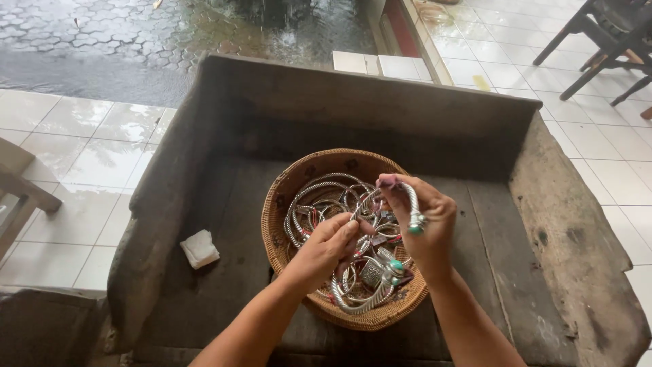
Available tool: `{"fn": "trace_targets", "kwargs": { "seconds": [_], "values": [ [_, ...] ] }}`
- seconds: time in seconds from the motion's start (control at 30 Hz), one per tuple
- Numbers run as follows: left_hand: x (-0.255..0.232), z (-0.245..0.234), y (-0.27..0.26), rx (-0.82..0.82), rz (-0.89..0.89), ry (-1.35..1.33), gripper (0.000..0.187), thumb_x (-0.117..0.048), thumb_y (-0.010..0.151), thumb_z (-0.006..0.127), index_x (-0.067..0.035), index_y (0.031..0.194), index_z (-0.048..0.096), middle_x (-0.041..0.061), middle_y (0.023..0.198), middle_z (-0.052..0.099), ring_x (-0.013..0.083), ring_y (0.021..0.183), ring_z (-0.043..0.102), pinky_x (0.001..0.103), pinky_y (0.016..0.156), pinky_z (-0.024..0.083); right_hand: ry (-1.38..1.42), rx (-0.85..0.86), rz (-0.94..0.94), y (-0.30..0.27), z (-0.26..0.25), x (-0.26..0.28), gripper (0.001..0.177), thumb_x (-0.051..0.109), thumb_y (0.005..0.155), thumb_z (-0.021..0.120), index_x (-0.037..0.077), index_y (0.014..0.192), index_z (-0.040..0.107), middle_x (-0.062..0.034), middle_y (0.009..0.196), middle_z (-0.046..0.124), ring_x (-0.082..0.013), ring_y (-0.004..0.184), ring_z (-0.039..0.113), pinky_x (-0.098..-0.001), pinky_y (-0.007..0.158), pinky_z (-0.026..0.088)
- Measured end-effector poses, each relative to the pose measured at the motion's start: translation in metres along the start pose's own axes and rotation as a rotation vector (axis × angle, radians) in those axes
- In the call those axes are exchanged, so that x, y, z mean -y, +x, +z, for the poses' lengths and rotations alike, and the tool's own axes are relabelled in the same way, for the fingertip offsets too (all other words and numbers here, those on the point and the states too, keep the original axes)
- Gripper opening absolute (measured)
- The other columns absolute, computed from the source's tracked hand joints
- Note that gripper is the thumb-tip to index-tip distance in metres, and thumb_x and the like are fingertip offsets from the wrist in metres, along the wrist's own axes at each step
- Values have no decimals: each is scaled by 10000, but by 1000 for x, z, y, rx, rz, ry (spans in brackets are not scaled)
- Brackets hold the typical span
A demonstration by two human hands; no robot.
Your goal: Sorting and inspecting silver bracelets in a woven basket inside a wooden tray
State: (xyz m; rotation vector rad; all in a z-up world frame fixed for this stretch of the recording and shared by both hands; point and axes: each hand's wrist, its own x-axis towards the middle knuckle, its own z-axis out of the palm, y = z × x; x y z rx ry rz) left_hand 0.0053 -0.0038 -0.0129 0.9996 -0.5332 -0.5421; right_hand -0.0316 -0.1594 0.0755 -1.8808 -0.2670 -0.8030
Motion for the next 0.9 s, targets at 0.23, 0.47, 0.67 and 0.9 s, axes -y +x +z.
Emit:
{"fn": "trace_targets", "kwargs": {
  "seconds": [0.23,0.47,0.67,0.9],
  "values": [
    [22,-8,0,-80,-35,-72,293,-197,1089,459,33,1057,637,-8,485,306,151,273,418,270,273,386,370,191,301,-18,25,-55,161,51,939,733,-94,1006,730,-227,790,753,-185,538,687,-266,479,609],
    [19,-6,4,-105,-38,100,316,-213,1092,463,-17,898,618,50,571,480,168,449,497,287,451,411,455,136,582,-9,31,-29,148,10,886,766,-101,973,722,-189,719,704,-130,527,622,-302,495,638],
    [5,6,0,-56,-127,127,335,-187,1063,442,28,972,682,87,448,481,124,296,399,224,281,320,3,-28,304,4,7,-16,190,142,921,802,-25,878,724,-174,730,722,-191,549,655,-328,597,639],
    [-21,11,-7,85,-242,73,418,-77,964,346,80,1294,548,138,745,645,194,575,635,303,501,550,-140,-118,51,-1,-9,-40,174,95,1011,733,-6,869,730,-149,714,715,-183,557,658,-303,639,587]
  ]
}}
